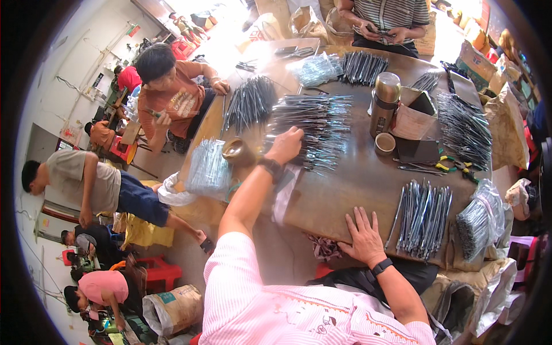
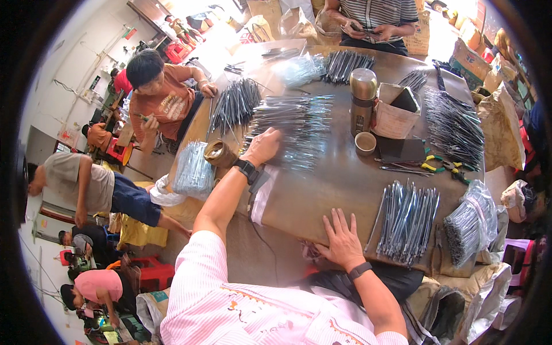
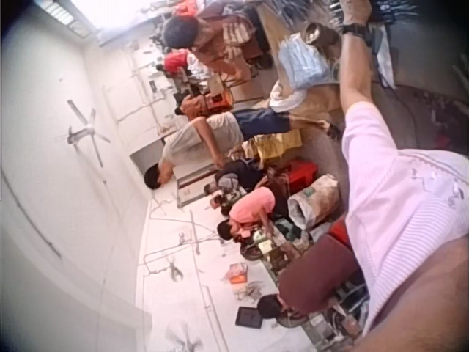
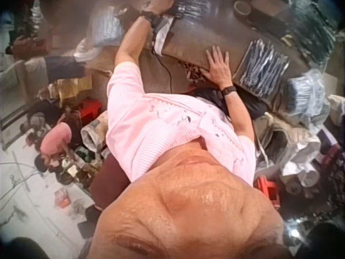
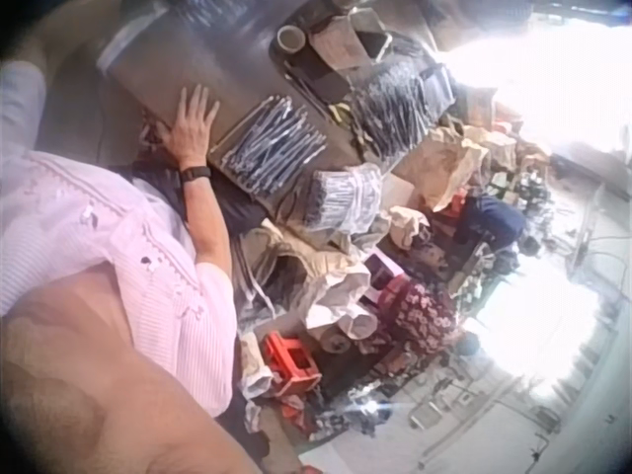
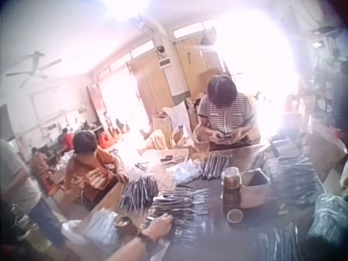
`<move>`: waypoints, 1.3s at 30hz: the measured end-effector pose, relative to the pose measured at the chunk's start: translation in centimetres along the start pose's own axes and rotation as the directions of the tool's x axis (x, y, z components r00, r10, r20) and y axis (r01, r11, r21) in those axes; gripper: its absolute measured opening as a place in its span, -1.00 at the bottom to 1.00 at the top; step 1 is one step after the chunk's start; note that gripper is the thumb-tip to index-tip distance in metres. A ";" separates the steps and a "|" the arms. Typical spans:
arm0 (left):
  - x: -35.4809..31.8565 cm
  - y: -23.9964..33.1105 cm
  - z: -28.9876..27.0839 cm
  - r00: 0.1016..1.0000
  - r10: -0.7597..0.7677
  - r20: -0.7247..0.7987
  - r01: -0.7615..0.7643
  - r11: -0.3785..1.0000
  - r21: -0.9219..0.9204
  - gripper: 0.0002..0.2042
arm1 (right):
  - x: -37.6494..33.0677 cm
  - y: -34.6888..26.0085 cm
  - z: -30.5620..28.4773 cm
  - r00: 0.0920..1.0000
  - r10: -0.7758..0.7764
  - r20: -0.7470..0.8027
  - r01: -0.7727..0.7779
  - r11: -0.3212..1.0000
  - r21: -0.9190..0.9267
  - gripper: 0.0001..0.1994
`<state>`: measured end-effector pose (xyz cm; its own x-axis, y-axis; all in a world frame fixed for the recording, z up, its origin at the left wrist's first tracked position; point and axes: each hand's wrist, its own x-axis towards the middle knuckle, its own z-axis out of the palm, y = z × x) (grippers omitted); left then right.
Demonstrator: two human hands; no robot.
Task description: The person uses pliers to trim the ends of metal rods one by one, then gathers the trimmed rods into a bundle and places them on the table. The person repeats this process throughout the clip.
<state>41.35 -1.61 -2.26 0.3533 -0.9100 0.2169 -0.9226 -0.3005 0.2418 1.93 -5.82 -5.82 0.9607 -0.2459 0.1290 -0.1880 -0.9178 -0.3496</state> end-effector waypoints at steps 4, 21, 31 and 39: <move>-0.3 -0.2 0.3 0.999 0.014 -0.035 -0.014 1.000 -0.011 -0.86 | 0.0 0.0 0.1 1.000 0.000 0.003 0.000 1.000 -0.009 -0.13; -3.2 4.4 -2.3 0.982 0.110 -0.152 -0.113 0.993 -0.015 -0.81 | -0.2 0.0 0.2 1.000 -0.020 -0.008 0.020 1.000 -0.024 -0.13; -14.8 18.5 0.4 0.944 0.327 -0.055 -0.325 0.881 -0.342 -0.91 | -0.7 0.3 0.8 0.999 -0.035 -0.037 0.035 0.999 0.000 -0.19; -16.7 22.0 -0.2 0.961 0.270 -0.060 -0.274 0.898 -0.343 -0.90 | -6.1 1.0 -5.2 0.955 0.057 -0.290 -0.007 0.986 0.168 -0.44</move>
<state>15.16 7.07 -0.35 0.0992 -0.9386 0.3303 -0.8727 0.0775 0.4821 -5.19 -6.88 -2.11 0.8480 -0.3772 0.3724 -0.1580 -0.8506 -0.5016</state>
